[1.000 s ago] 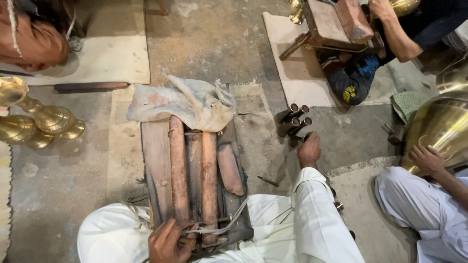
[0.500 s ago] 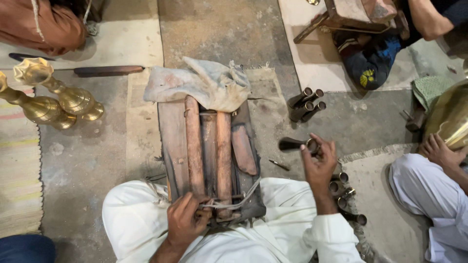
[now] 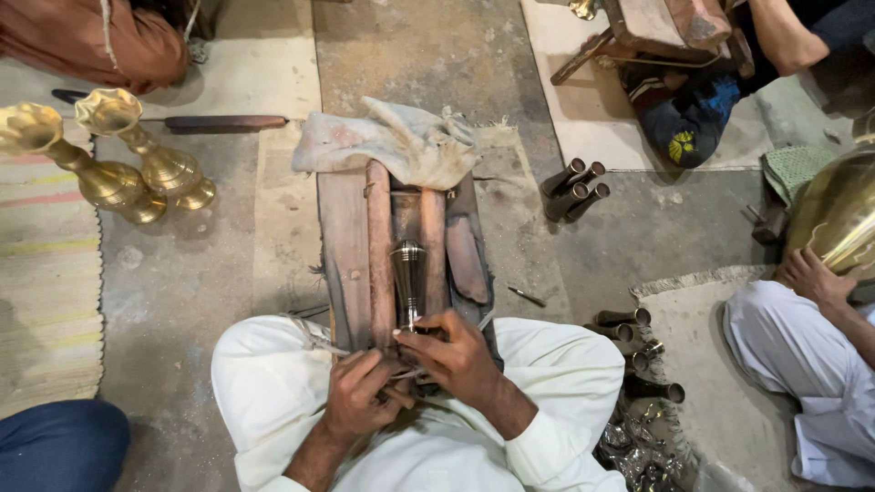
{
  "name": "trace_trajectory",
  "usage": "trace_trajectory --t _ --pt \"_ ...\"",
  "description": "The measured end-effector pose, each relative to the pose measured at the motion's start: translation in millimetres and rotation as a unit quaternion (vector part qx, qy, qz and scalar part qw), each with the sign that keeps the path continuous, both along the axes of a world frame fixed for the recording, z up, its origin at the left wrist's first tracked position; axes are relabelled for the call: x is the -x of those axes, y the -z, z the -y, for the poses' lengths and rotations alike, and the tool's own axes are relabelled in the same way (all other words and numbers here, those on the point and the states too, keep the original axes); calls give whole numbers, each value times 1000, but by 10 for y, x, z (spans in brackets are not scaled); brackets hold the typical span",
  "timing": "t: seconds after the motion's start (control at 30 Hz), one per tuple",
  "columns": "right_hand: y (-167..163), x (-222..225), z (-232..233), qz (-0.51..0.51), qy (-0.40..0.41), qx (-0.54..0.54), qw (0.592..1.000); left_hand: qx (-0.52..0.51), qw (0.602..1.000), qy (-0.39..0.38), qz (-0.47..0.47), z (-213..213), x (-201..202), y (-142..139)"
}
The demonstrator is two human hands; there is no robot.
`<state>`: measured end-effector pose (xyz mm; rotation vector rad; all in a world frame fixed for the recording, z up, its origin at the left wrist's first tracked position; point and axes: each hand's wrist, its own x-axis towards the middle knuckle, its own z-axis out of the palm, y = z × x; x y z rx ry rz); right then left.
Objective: The person sits on the floor and uses a hammer and chisel to shape a brass object clamped in a wooden jig. They repeatedly strike the chisel to form ridges, then use pliers to adjust the object and continue hammering.
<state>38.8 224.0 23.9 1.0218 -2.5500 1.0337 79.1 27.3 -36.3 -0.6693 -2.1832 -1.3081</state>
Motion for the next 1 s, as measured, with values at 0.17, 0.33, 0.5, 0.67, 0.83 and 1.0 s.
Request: trace_trajectory --t 0.17,0.33,0.5,0.67,0.83,1.0 --pt "-24 -168 -50 60 13 16 998 1 998 31 48 28 -89 -57" --pt "23 -222 -178 58 68 59 994 -24 993 29 110 72 -41 -202" --pt "224 -99 -401 89 142 34 985 2 975 -29 222 177 237 -144" --pt "253 71 -617 137 251 -28 958 -10 952 -53 301 512 387 -50" --pt "160 -64 -530 -26 122 2 992 -43 941 -88 324 733 394 -82" --pt "175 -54 -445 77 128 39 988 -18 950 -97 297 888 444 -158"
